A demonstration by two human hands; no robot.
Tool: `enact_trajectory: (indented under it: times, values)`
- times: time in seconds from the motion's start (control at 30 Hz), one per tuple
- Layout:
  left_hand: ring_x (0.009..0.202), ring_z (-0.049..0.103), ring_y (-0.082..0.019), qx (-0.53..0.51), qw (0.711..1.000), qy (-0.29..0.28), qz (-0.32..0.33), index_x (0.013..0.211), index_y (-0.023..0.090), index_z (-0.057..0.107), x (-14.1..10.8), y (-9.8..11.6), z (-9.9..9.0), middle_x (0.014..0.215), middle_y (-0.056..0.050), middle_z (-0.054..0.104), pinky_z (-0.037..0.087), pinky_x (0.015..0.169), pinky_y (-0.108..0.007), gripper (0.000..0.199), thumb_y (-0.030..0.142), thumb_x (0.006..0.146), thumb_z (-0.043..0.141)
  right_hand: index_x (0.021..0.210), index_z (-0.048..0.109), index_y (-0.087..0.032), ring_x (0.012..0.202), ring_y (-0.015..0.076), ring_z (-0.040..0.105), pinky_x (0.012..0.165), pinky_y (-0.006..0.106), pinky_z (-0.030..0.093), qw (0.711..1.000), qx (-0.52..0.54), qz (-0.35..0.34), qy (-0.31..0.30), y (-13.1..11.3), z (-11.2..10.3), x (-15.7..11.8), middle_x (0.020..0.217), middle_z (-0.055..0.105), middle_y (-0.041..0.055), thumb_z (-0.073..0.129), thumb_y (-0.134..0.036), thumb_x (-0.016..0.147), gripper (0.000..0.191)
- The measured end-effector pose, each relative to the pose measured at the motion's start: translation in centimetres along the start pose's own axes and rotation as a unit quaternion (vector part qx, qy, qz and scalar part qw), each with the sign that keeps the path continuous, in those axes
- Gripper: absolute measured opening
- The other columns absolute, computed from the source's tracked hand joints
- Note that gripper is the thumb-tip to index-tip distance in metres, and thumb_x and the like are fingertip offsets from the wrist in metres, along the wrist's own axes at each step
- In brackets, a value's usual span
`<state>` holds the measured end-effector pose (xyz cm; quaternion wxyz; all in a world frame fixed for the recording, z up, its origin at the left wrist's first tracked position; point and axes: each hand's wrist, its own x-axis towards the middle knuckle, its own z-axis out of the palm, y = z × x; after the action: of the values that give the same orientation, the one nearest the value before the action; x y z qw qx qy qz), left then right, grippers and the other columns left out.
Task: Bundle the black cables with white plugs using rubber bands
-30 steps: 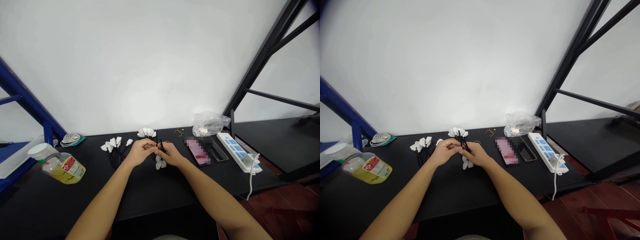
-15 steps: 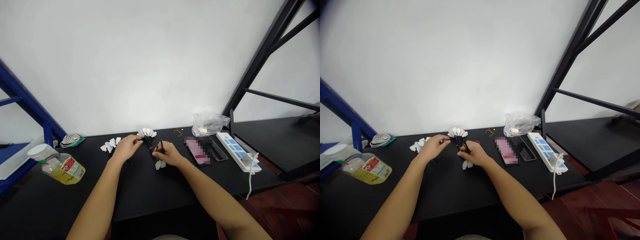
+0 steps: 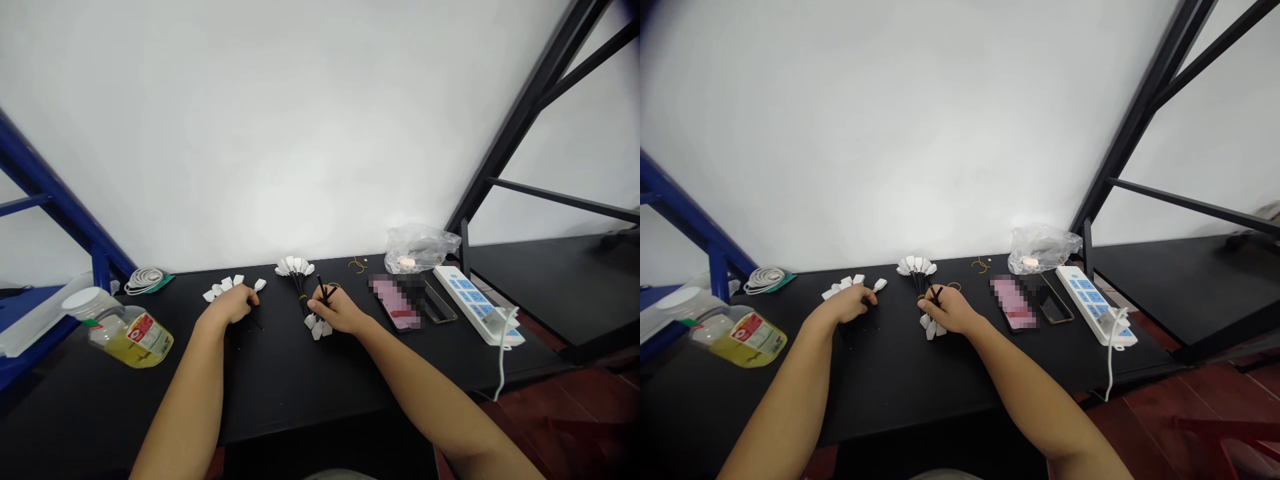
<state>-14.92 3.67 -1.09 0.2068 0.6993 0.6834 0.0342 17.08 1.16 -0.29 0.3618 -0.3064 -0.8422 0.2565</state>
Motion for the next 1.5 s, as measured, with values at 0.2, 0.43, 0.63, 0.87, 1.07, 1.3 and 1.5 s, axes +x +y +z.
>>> enact_trajectory:
  times: [0.2,0.43,0.63,0.87,1.07,1.3,1.5]
  values:
    - [0.094,0.069,-0.029,0.014,1.0,0.005,-0.01,0.092,0.028,0.079,-0.4,0.1,-0.5,0.099,-0.008,0.073,0.048,0.081,-0.034,0.038,0.008,0.064,0.064,0.071,0.047,-0.02,0.063,0.0128,0.05,0.061,0.025,0.035,1.0,-0.02,0.011,-0.009,-0.4,-0.3,0.2,0.066,0.054,-0.0005,0.048,-0.048,0.099,0.04]
    - [0.083,0.067,-0.024,0.024,1.0,0.012,0.012,0.079,0.026,0.075,-0.7,1.9,0.0,0.091,-0.005,0.07,0.045,0.073,-0.03,0.011,0.02,0.075,0.067,0.072,0.052,-0.019,0.064,0.0132,0.053,0.063,0.025,0.037,1.0,-0.017,0.014,-0.02,-0.7,-0.4,0.3,0.068,0.059,0.001,0.048,-0.048,0.1,0.04]
    - [0.083,0.062,-0.019,-0.04,0.984,0.136,0.104,0.088,0.022,0.066,-1.6,4.1,-0.6,0.1,-0.005,0.064,0.045,0.075,-0.029,0.011,0.027,0.087,0.055,0.079,0.059,-0.018,0.067,0.0135,0.057,0.065,0.024,0.039,0.999,-0.018,0.024,-0.019,-0.7,-0.5,0.2,0.071,0.062,0.0014,0.05,-0.044,0.1,0.034]
    - [0.056,0.049,-0.013,-0.301,0.925,0.138,0.187,0.087,0.02,0.061,-3.5,9.3,0.0,0.06,0.005,0.05,0.037,0.055,-0.024,0.025,0.045,0.085,0.064,0.105,0.065,-0.02,0.07,0.0144,0.059,0.067,0.025,0.043,1.0,-0.008,0.024,-0.011,-0.7,-0.2,0.1,0.077,0.065,0.0009,0.049,-0.041,0.101,0.027]
    - [0.068,0.065,-0.015,-0.432,0.869,0.039,0.236,0.087,0.017,0.066,-3.3,11.7,2.3,0.072,-0.002,0.068,0.048,0.066,-0.027,0.025,0.042,0.084,0.069,0.084,0.061,-0.019,0.069,0.0142,0.057,0.066,0.025,0.042,1.0,-0.01,0.016,-0.002,-0.4,-0.3,0.2,0.074,0.062,0.0011,0.049,-0.043,0.101,0.032]
    - [0.059,0.064,-0.014,-0.426,0.876,0.026,0.224,0.085,0.015,0.07,-2.7,10.6,1.9,0.063,-0.001,0.068,0.046,0.056,-0.024,0.025,0.038,0.078,0.076,0.083,0.062,-0.019,0.066,0.0137,0.057,0.065,0.024,0.041,1.0,-0.01,0.014,-0.009,-0.2,-0.1,0.2,0.071,0.062,0.0002,0.054,-0.042,0.098,0.028]
    - [0.067,0.071,-0.017,-0.475,0.854,-0.046,0.205,0.082,0.015,0.068,-3.1,10.8,2.0,0.068,-0.004,0.072,0.055,0.065,-0.028,0.029,0.038,0.074,0.081,0.083,0.063,-0.019,0.065,0.0135,0.057,0.063,0.024,0.042,1.0,0.002,0.01,-0.008,-0.4,0.0,0.1,0.072,0.063,0.0005,0.06,-0.043,0.094,0.027]
